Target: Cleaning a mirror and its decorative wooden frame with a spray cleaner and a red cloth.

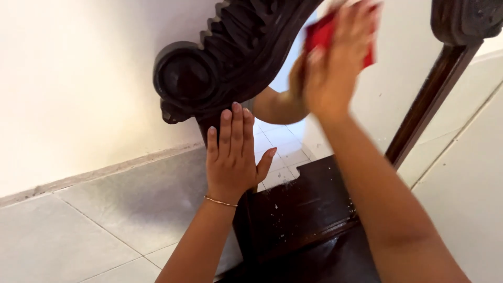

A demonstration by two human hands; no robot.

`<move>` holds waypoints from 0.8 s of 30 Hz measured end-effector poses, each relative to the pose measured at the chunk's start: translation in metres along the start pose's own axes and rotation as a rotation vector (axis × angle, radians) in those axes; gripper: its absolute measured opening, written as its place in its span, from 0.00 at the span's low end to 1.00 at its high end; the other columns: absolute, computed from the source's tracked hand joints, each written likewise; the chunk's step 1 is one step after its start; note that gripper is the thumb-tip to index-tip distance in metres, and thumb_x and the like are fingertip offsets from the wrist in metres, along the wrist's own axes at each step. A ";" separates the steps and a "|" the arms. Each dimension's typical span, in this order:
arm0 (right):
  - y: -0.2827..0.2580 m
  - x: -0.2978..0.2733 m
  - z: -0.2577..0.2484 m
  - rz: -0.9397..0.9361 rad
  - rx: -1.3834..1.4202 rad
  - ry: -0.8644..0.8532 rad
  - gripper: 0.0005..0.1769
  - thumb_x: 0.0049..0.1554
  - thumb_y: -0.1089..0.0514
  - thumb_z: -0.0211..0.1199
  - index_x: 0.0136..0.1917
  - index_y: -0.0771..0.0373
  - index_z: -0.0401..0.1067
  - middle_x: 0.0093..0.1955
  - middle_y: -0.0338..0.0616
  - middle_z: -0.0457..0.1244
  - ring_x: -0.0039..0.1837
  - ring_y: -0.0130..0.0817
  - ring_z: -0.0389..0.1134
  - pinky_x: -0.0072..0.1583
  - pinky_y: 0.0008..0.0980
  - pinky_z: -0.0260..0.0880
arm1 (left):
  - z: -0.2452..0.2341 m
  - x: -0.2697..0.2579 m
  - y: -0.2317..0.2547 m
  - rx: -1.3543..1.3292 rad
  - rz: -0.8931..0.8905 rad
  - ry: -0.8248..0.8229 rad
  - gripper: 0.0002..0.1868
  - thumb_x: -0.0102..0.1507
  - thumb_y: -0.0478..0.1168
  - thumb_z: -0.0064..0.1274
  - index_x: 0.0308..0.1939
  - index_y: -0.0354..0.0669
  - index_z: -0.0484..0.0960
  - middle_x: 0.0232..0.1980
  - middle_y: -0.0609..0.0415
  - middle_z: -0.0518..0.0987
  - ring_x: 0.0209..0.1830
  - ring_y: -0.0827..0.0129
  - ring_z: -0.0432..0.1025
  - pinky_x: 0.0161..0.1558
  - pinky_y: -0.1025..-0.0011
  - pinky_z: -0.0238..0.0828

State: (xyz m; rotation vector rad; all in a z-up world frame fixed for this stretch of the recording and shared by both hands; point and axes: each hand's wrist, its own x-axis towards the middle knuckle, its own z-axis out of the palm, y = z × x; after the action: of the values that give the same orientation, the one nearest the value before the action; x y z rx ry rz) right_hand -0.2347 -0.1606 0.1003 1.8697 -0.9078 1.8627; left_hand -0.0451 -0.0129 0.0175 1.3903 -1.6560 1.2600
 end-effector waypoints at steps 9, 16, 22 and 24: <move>0.028 0.030 -0.019 0.059 -0.056 -0.014 0.34 0.77 0.47 0.46 0.87 0.67 0.45 0.89 0.57 0.40 0.90 0.58 0.32 0.84 0.53 0.29 | 0.000 0.000 0.001 -0.013 -0.011 0.014 0.40 0.75 0.63 0.33 0.78 0.31 0.63 0.81 0.40 0.59 0.83 0.53 0.49 0.80 0.52 0.32; -0.016 -0.007 -0.005 -0.221 -0.009 -0.182 0.37 0.72 0.47 0.48 0.84 0.69 0.46 0.87 0.62 0.37 0.90 0.58 0.32 0.86 0.59 0.28 | 0.000 0.002 0.002 0.022 -0.014 0.021 0.41 0.75 0.63 0.33 0.78 0.32 0.64 0.81 0.41 0.61 0.83 0.53 0.50 0.80 0.53 0.32; 0.033 0.041 0.000 0.033 -0.064 -0.019 0.33 0.79 0.45 0.43 0.86 0.68 0.45 0.89 0.60 0.38 0.90 0.59 0.34 0.84 0.51 0.32 | 0.001 0.002 0.001 0.018 -0.010 0.025 0.41 0.75 0.64 0.32 0.78 0.31 0.64 0.81 0.40 0.60 0.83 0.53 0.50 0.80 0.53 0.31; 0.035 0.040 0.015 0.024 -0.168 0.000 0.36 0.77 0.45 0.45 0.85 0.72 0.42 0.86 0.66 0.37 0.88 0.65 0.34 0.86 0.56 0.29 | 0.001 0.001 0.002 0.027 -0.006 0.015 0.41 0.75 0.64 0.31 0.78 0.31 0.64 0.81 0.40 0.60 0.83 0.52 0.49 0.80 0.52 0.31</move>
State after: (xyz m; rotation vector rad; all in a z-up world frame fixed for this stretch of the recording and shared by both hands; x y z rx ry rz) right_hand -0.2490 -0.2036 0.1312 1.7661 -1.0559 1.7410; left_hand -0.0467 -0.0144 0.0172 1.3977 -1.6286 1.2913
